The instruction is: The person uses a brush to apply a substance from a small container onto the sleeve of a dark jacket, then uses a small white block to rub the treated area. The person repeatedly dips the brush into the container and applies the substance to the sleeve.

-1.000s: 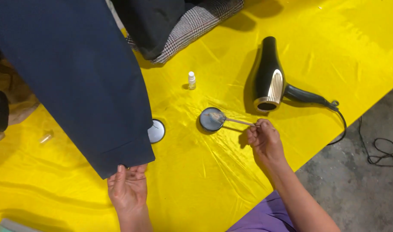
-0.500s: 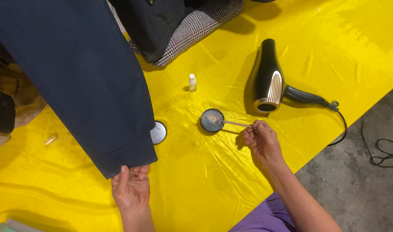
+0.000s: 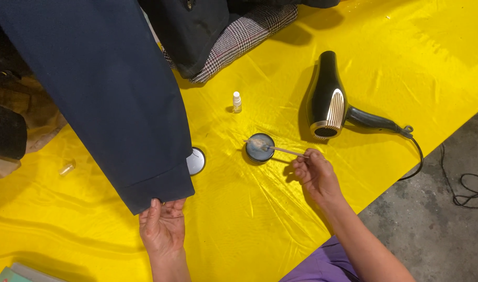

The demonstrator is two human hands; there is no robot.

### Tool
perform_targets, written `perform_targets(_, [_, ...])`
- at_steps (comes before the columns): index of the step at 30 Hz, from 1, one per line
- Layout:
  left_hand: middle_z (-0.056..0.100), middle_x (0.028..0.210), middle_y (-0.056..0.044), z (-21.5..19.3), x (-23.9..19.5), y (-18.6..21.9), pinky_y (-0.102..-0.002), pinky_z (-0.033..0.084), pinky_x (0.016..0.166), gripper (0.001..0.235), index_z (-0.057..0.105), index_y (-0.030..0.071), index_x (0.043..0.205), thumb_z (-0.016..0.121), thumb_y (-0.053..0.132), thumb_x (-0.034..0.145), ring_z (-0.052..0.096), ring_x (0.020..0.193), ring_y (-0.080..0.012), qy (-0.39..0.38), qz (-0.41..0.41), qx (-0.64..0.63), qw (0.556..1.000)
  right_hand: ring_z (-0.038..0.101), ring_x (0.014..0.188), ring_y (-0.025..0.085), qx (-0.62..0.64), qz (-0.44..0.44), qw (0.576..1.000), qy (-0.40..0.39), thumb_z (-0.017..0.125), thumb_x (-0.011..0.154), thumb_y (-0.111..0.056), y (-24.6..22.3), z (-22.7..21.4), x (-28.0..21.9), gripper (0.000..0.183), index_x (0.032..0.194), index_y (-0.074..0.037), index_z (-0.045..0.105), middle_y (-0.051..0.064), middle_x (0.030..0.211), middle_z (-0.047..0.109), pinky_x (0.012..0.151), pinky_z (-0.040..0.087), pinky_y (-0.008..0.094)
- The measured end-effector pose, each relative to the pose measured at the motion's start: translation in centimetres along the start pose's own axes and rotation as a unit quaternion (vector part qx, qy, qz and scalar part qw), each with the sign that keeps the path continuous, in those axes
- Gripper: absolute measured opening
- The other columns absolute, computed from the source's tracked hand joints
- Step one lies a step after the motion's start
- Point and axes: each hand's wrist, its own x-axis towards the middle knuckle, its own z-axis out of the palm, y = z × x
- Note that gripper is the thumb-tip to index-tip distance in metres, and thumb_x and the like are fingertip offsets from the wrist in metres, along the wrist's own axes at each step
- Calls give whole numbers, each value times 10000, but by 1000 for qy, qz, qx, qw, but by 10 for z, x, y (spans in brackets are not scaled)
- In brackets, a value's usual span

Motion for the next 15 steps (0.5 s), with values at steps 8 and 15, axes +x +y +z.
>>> perform_targets(8, [603, 1467, -59, 11, -4, 6, -470, 493, 1094, 593, 551, 140, 1432, 708, 196, 862, 604, 1341, -311, 29, -12, 2, 999, 629, 588, 186, -127, -5, 989, -75, 595, 1040, -280, -15, -8, 1, 230, 1082, -54, 608, 107, 827, 661, 471, 537, 281])
perform_targets(15, [610, 1469, -59, 7, -2, 4, -487, 504, 1087, 587, 566, 145, 1412, 725, 195, 849, 609, 1339, -317, 36, -12, 5, 999, 531, 609, 110, -590, -145, 793, -49, 584, 1024, -180, -39, -13, -8, 134, 939, -115, 665, 13, 728, 624, 593, 430, 279])
